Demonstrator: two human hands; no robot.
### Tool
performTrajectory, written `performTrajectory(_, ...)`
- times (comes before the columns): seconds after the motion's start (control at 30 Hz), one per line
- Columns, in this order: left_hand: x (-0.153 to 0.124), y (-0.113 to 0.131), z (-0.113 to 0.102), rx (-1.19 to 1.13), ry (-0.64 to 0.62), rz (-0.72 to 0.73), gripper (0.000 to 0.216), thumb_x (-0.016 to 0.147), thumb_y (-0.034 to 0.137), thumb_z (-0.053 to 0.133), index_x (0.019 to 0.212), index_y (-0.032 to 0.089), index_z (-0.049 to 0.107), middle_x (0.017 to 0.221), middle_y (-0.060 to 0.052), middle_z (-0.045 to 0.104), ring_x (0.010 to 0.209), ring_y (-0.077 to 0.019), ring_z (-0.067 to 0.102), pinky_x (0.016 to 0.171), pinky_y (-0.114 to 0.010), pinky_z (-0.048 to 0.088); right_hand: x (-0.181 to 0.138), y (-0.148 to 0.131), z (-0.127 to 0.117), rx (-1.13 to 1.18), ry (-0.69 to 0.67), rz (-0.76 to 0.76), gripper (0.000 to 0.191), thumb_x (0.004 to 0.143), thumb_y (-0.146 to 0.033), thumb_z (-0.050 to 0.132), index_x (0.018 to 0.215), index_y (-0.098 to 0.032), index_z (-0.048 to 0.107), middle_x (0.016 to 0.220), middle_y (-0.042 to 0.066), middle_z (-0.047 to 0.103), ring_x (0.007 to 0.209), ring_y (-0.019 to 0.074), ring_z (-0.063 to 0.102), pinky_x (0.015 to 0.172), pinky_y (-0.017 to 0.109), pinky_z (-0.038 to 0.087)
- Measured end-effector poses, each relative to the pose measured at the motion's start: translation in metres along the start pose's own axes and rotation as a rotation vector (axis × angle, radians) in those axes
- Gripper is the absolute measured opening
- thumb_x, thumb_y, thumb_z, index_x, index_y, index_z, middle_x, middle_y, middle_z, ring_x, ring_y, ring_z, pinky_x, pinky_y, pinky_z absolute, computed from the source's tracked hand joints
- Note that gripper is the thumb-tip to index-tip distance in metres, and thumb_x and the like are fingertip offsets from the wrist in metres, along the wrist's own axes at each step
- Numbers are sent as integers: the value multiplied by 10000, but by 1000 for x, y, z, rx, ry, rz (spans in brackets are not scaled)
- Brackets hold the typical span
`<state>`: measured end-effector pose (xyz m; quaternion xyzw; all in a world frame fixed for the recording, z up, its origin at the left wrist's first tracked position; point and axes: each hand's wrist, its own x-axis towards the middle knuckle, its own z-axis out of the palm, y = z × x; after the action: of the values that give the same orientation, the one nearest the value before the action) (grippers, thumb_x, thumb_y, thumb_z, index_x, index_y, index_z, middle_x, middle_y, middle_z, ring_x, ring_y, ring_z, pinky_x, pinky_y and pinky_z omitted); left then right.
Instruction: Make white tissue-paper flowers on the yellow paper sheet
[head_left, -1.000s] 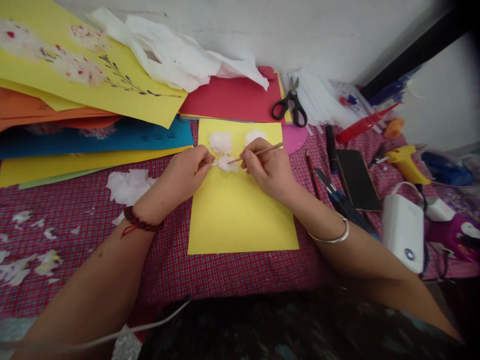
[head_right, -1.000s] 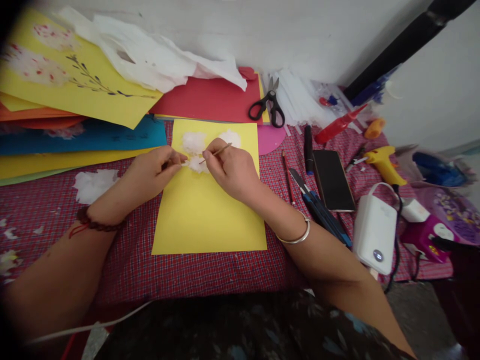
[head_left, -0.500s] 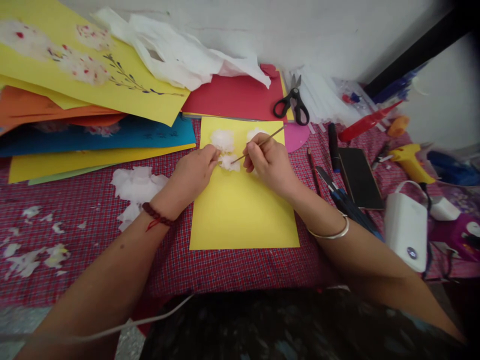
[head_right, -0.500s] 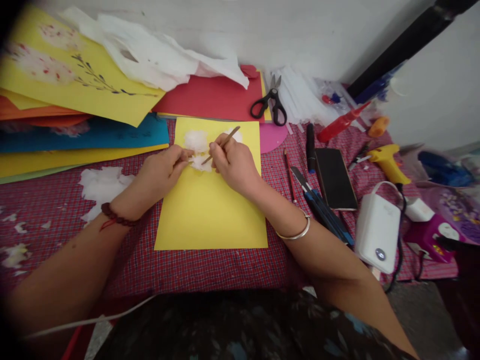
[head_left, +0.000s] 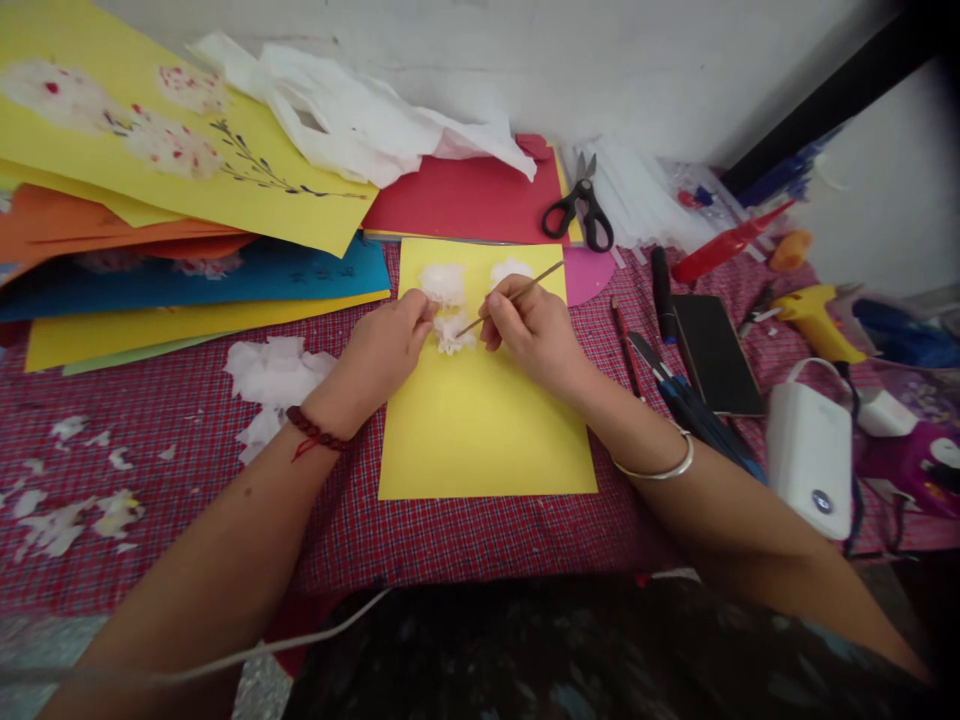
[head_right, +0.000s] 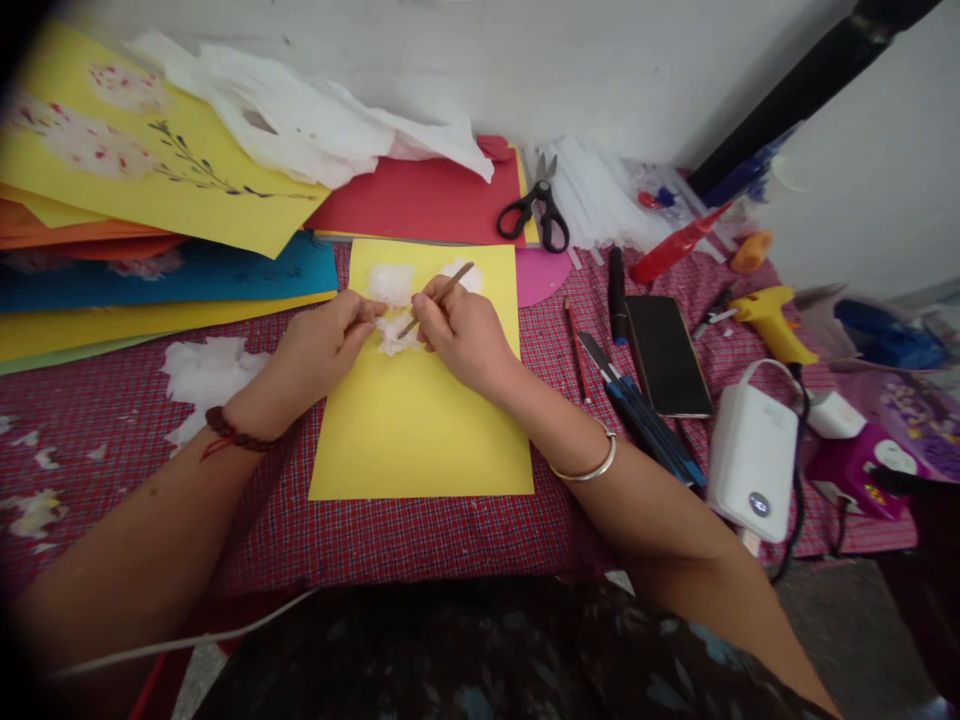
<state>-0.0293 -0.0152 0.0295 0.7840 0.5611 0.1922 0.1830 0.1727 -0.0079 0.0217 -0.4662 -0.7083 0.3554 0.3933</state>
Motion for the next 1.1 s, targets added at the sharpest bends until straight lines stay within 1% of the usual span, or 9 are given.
performTrajectory(0.13, 0, -2, 0, -48, 23, 14, 69, 905, 184, 473, 941, 215, 523, 1070, -103, 722, 1007, -252, 675, 855, -384, 508, 1, -6, -4, -38, 31, -53, 346, 982, -509, 430, 921, -195, 563, 642, -17, 599, 578, 106, 571, 570, 252, 438)
performTrajectory(0.33, 1, -5, 0, -102, 13, -13, 42, 902, 205, 475, 911, 225, 510, 1078, -95, 720, 1000, -256, 671, 852, -395, 498, 0, -17, -12, -97, 156, -113, 422, 983, -565, 391, 916, -205, 603, 620, -14, 580, 567, 117, 556, 554, 259, 421)
performTrajectory(0.43, 3, -9, 0, -210, 72, -36, 16, 905, 229, 478, 897, 226, 492, 1053, -81, 715, 979, -241, 666, 831, -379, 500, 0, -16, -12, -109, 170, -137, 431, 985, -569, 389, 933, -206, 616, 628, -9, 580, 574, 122, 560, 557, 261, 421)
performTrajectory(0.53, 4, -13, 0, -246, 153, -72, 42, 896, 242, 498, 866, 224, 475, 968, -68, 703, 888, -229, 663, 763, -362, 492, 1, -11, -11, -125, 147, -146, 428, 985, -569, 391, 942, -205, 613, 628, -13, 573, 579, 120, 567, 564, 260, 423)
performTrajectory(0.6, 5, -14, -1, -211, 170, -81, 58, 892, 245, 507, 853, 226, 469, 916, -59, 691, 838, -223, 655, 732, -359, 481, 2, -8, -9, -134, 106, -143, 433, 983, -572, 393, 940, -199, 609, 627, -15, 571, 585, 119, 573, 570, 258, 428)
performTrajectory(0.7, 5, -14, -1, -193, 154, -74, 58, 901, 259, 501, 865, 233, 463, 908, -47, 682, 855, -220, 657, 742, -352, 482, 3, -4, -6, -127, 49, -136, 439, 980, -575, 399, 928, -190, 604, 632, -18, 573, 581, 111, 572, 578, 257, 432)
performTrajectory(0.87, 4, -12, 0, -215, 121, -87, 45, 911, 267, 498, 896, 244, 462, 978, -50, 700, 947, -225, 668, 801, -347, 495, 3, -4, -2, -97, 26, -125, 447, 983, -580, 381, 923, -193, 597, 640, -22, 570, 576, 100, 567, 581, 254, 430)
performTrajectory(1.1, 4, -11, 0, -213, 126, -88, 38, 904, 256, 502, 894, 233, 474, 991, -66, 714, 905, -233, 673, 767, -361, 492, 3, -8, 1, -116, -8, -111, 453, 986, -584, 367, 925, -198, 596, 652, -15, 575, 615, 107, 580, 586, 254, 429)
